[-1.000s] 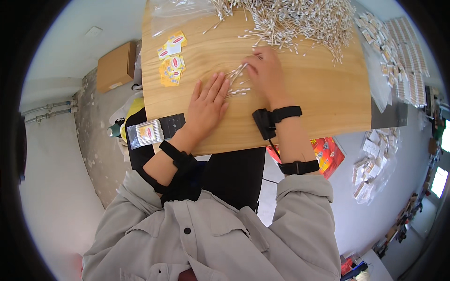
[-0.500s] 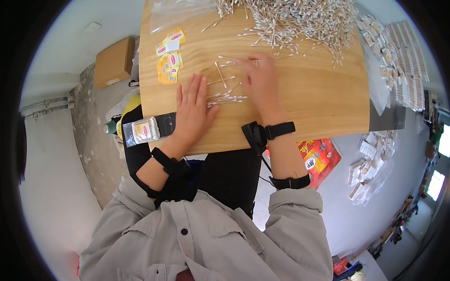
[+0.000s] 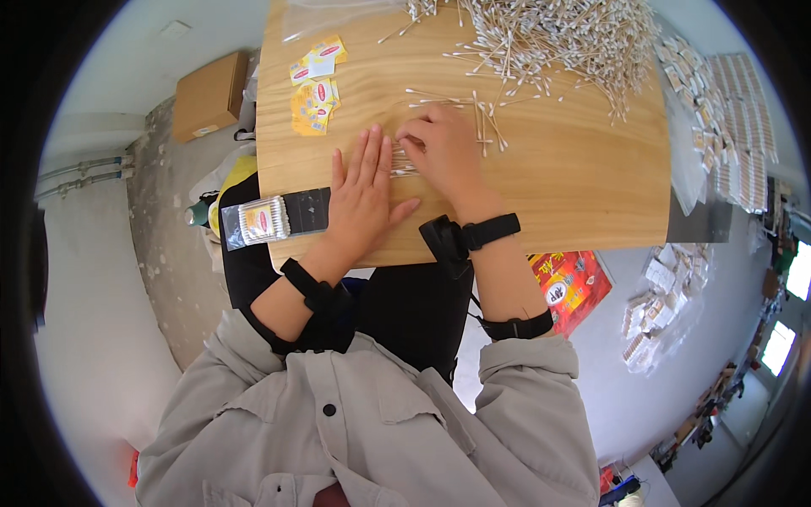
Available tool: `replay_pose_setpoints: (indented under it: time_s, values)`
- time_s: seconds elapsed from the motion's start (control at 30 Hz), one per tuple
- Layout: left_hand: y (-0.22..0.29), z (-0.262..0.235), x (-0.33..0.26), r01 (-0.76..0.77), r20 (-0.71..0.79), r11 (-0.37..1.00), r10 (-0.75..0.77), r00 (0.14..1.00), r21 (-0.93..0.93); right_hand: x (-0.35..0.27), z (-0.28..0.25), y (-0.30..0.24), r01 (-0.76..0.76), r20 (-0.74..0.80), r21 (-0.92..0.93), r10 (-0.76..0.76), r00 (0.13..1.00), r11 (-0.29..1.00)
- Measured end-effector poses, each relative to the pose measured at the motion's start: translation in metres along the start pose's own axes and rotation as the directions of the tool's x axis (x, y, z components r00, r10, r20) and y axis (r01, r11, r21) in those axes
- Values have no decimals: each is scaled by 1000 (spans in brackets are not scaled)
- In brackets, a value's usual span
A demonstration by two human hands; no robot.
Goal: The person sits on the floor and gathers loose cotton swabs from a pile on a wooden table. They align the swabs into a neat rectangular bundle and place them into a small plastic wrapper. The person then folds the wrapper to seal the cotton swabs inside.
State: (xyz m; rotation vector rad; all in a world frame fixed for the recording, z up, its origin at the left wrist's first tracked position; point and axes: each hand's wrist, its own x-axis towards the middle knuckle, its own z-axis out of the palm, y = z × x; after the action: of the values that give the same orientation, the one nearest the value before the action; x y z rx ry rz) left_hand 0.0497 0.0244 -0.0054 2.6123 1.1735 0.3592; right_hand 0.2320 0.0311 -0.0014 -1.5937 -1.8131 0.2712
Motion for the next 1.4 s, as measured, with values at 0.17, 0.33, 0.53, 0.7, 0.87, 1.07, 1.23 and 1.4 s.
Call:
replay_pose_setpoints:
  time_s: [0.17,0.33,0.53,0.7,0.87,1.07,1.23,1.4]
  values:
    - [-4,-3,8,-13,-1,1000,13,1000,-25,-10,-17,-11,-485,-216,-19,470,856,874]
    - [2,-1,4,-22,6,999,22,1000,-41,-10,-11,-8,-390,-140,-221,366,920,894]
    - [18,-9,0,20,43,999,-18,999,-44,-23,-24,5,-404,-94,-31,400,912,914]
    - [15,-4,21,-7,118,1000,3,993,29,-26,-27,15,-299,3,-59,300,954,952]
    - [4,-1,28,-11,67,1000,10,998,6,-18,-4,-5,-244,-29,113,248,968,963]
    - [8,3,8,-45,35,999,44,998,5,-46,-27,-17,-309,-182,68,316,931,949]
    - [8,4,3,-61,62,998,62,996,-23,-59,-37,-37,-295,29,120,293,956,948]
    - [4,-13,8,-56,171,995,68,983,-77,-78,-22,-26,-314,46,139,310,950,939]
